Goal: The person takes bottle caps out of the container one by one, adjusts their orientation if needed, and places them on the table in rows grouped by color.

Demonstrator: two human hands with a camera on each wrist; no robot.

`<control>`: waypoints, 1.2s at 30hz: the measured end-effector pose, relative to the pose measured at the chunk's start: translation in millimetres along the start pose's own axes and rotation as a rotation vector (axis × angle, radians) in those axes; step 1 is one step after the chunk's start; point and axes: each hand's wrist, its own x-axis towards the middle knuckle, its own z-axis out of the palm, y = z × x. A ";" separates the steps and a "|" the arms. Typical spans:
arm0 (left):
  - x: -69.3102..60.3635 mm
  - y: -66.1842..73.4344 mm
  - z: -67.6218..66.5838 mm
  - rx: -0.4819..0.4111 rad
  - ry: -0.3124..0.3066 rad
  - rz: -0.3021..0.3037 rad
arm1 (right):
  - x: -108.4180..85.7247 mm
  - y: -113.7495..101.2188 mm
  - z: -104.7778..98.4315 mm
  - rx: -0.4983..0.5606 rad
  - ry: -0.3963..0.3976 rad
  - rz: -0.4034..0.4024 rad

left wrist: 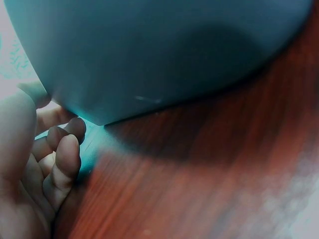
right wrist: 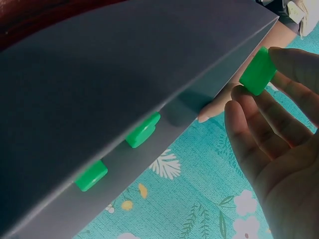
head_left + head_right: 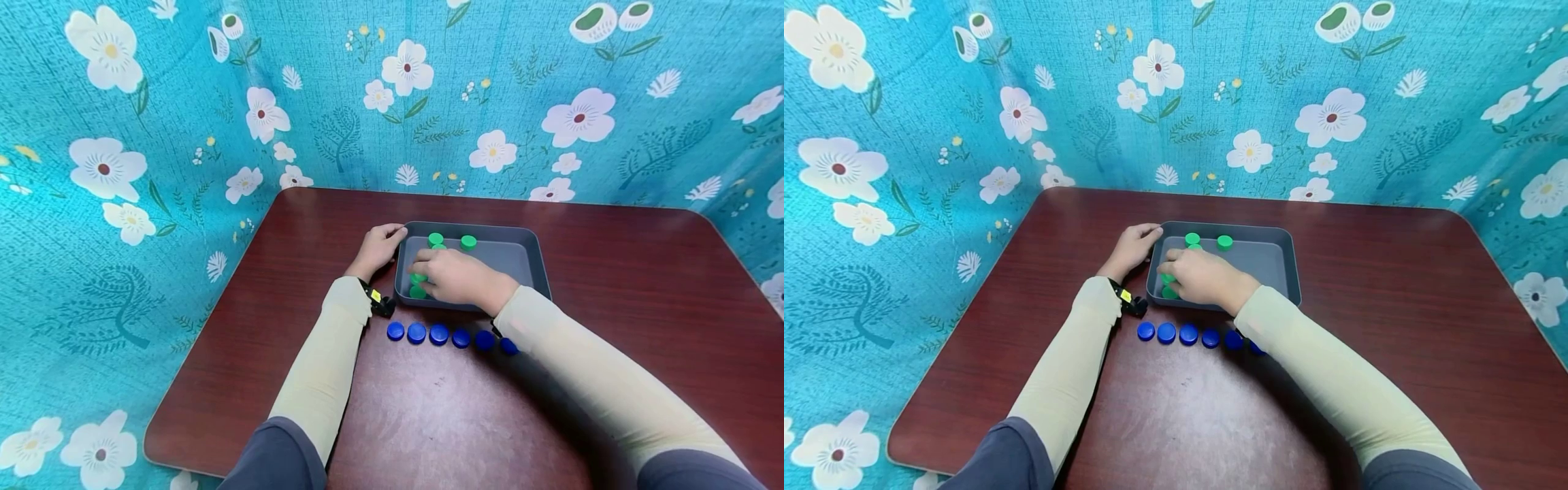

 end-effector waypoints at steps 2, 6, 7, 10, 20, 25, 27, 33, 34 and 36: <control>-0.1 0.1 -0.1 0.003 0.000 -0.002 | -0.7 -0.9 0.5 0.001 0.004 -0.002; 0.6 -0.2 0.4 0.012 0.005 0.007 | -2.7 -2.7 0.2 -0.004 0.021 -0.011; 0.7 -0.6 0.5 0.013 0.008 0.011 | -3.1 -3.3 0.2 -0.006 0.028 -0.016; 1.2 -1.4 1.0 0.012 0.015 0.022 | -4.8 -5.1 0.8 -0.012 0.051 -0.033; -0.6 -0.4 0.9 0.006 0.020 0.023 | -8.2 -15.3 2.2 -0.015 0.059 -0.066; -1.9 -0.2 1.0 0.019 0.019 0.028 | -10.9 -20.2 1.9 0.004 0.069 -0.051; -1.9 -0.6 1.1 0.022 0.019 0.032 | -12.0 -22.0 1.5 0.021 0.085 -0.044; -0.2 -2.4 0.9 0.018 0.025 0.036 | -14.2 -26.8 3.2 0.059 0.119 -0.054; 0.0 -2.5 0.9 0.018 0.025 0.037 | -14.7 -27.6 3.8 0.063 0.121 -0.057; 0.0 -2.8 1.1 0.017 0.024 0.040 | -15.9 -29.0 4.6 0.071 0.126 -0.056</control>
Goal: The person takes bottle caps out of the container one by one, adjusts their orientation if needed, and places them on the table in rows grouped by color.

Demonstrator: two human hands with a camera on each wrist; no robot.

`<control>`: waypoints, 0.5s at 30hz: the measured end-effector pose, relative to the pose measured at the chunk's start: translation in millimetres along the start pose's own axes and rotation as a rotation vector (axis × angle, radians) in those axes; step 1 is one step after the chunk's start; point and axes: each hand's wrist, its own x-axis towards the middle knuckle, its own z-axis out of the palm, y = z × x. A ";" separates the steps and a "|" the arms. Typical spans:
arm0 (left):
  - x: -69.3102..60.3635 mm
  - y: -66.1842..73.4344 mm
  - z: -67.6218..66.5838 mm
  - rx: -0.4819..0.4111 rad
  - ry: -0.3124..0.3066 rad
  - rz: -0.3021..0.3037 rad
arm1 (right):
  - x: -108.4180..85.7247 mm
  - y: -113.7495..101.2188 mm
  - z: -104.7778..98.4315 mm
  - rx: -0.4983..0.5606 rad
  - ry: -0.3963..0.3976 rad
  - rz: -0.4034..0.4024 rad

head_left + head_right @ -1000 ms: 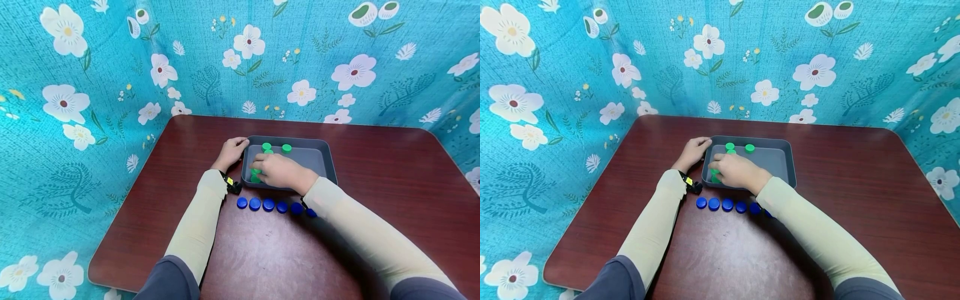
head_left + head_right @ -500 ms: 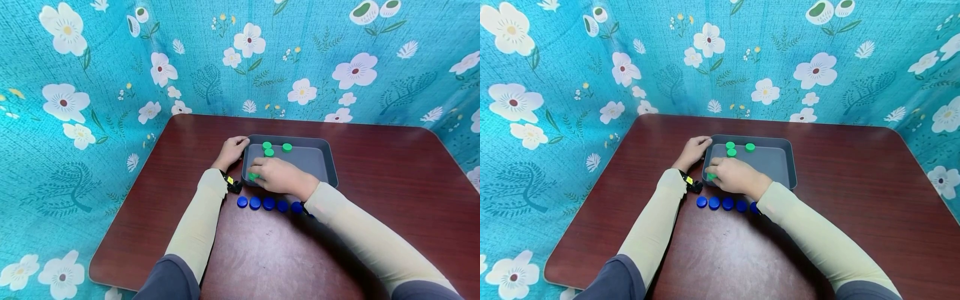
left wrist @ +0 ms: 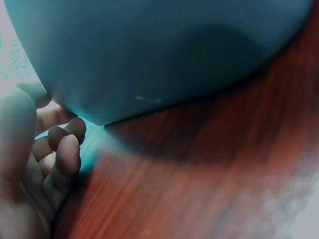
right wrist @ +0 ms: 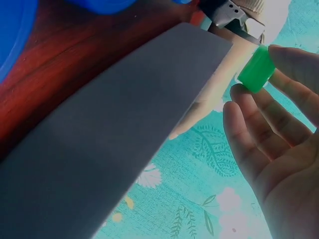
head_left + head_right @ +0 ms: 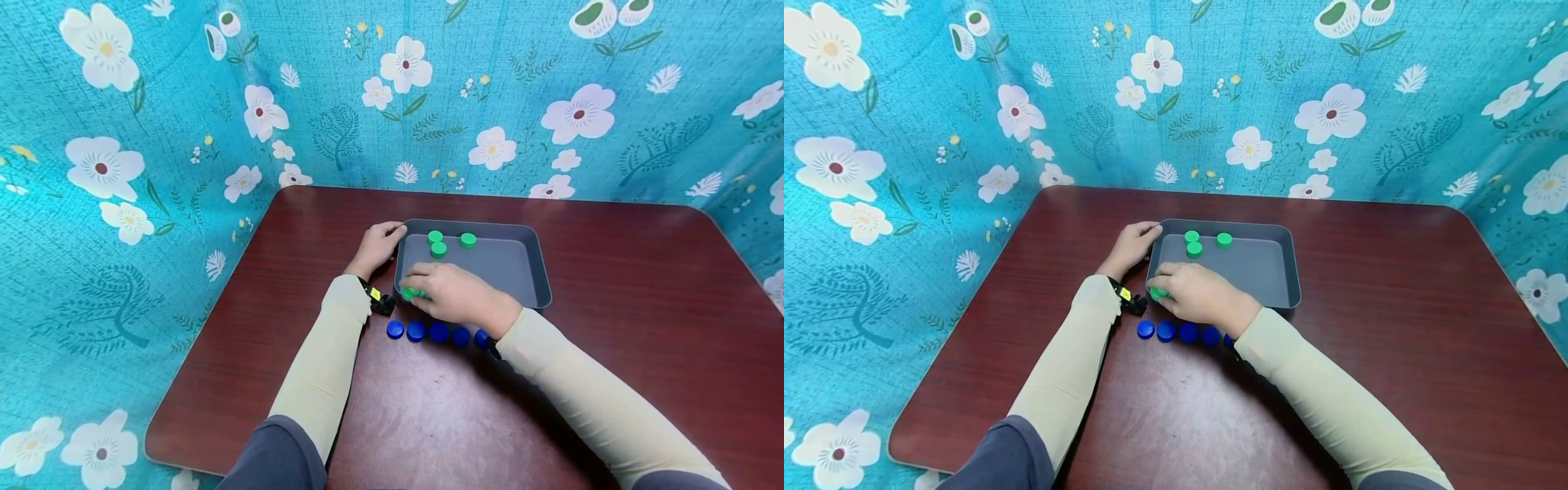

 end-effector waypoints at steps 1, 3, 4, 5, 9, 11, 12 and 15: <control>-0.1 0.0 0.2 -0.001 -0.001 -0.001 | -0.6 -0.6 0.3 0.004 0.004 0.001; -0.3 0.1 0.4 -0.001 0.000 0.000 | -1.4 -1.7 0.4 0.009 0.014 0.005; -0.3 0.1 0.5 -0.001 0.001 0.001 | -1.7 -2.2 0.3 0.011 0.020 0.007; -0.5 0.4 0.5 -0.001 0.002 0.002 | -1.8 -2.5 0.2 0.013 0.025 0.007; -0.5 0.7 0.2 -0.006 0.003 0.007 | -3.2 -5.0 2.1 0.010 0.041 -0.016; -0.7 1.2 0.0 -0.007 0.000 0.005 | -4.2 -7.1 3.3 0.008 0.042 -0.028; -0.7 1.0 0.1 -0.004 0.000 0.005 | -4.7 -8.2 3.7 0.008 0.043 -0.032; -1.1 1.1 0.2 0.006 0.001 0.009 | -6.1 -11.3 3.9 0.009 0.040 -0.030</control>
